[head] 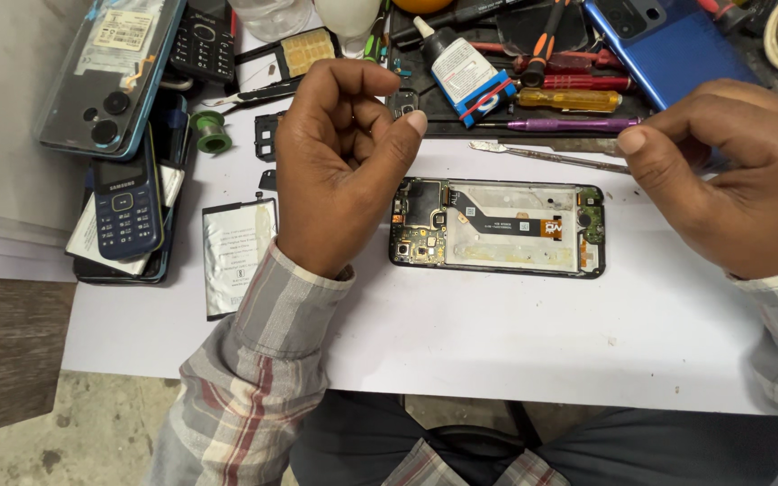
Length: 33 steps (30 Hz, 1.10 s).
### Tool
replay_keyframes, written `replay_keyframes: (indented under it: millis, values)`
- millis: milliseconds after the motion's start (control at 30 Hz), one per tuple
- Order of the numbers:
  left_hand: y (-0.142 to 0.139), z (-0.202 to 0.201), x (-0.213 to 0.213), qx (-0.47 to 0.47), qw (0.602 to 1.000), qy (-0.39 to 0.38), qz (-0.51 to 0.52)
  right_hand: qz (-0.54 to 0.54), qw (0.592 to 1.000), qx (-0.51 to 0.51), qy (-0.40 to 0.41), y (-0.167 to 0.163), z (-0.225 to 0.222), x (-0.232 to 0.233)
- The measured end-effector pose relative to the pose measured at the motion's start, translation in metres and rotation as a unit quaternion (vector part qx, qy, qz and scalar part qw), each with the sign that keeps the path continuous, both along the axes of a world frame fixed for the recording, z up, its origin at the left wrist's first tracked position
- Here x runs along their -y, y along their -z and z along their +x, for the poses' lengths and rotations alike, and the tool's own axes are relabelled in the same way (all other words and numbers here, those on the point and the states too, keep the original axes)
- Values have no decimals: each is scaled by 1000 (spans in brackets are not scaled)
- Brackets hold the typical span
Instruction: The person uses a metal spudger to pry and lift internal components inside a disassembled smartphone. They carefully separate a ribbon cable and small parts from the chassis while holding the device steady with the other hand.
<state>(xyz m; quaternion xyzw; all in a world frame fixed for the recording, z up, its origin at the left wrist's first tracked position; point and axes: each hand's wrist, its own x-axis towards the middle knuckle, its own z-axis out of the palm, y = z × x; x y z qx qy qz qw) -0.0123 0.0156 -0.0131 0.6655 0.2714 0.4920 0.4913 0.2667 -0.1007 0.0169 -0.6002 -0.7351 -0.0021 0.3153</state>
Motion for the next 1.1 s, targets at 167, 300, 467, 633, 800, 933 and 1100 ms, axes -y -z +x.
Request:
replay_keyframes:
  millis: [167, 300, 467, 633, 800, 933, 1100]
  values:
    - [0, 0, -1, 1, 1000, 3, 2, 1, 1000, 21, 1, -1, 1, -2]
    - [1, 0, -1, -1, 1000, 2, 3, -8, 1000, 13, 12, 0, 0, -1]
    - [1, 0, -2, 1, 1000, 3, 2, 2, 1000, 20, 8, 0, 0, -1]
    - [1, 1, -2, -2, 1000, 0, 6, 2, 1000, 29, 6, 1, 1, -1]
    - [1, 0, -1, 2, 1000, 0, 4, -3, 1000, 19, 2, 2, 3, -2]
    - [-1, 0, 0, 5, 1000, 0, -3, -5, 1000, 19, 4, 3, 4, -1]
    - [-1, 0, 0, 3, 1000, 0, -4, 0, 1000, 20, 3, 4, 4, -2]
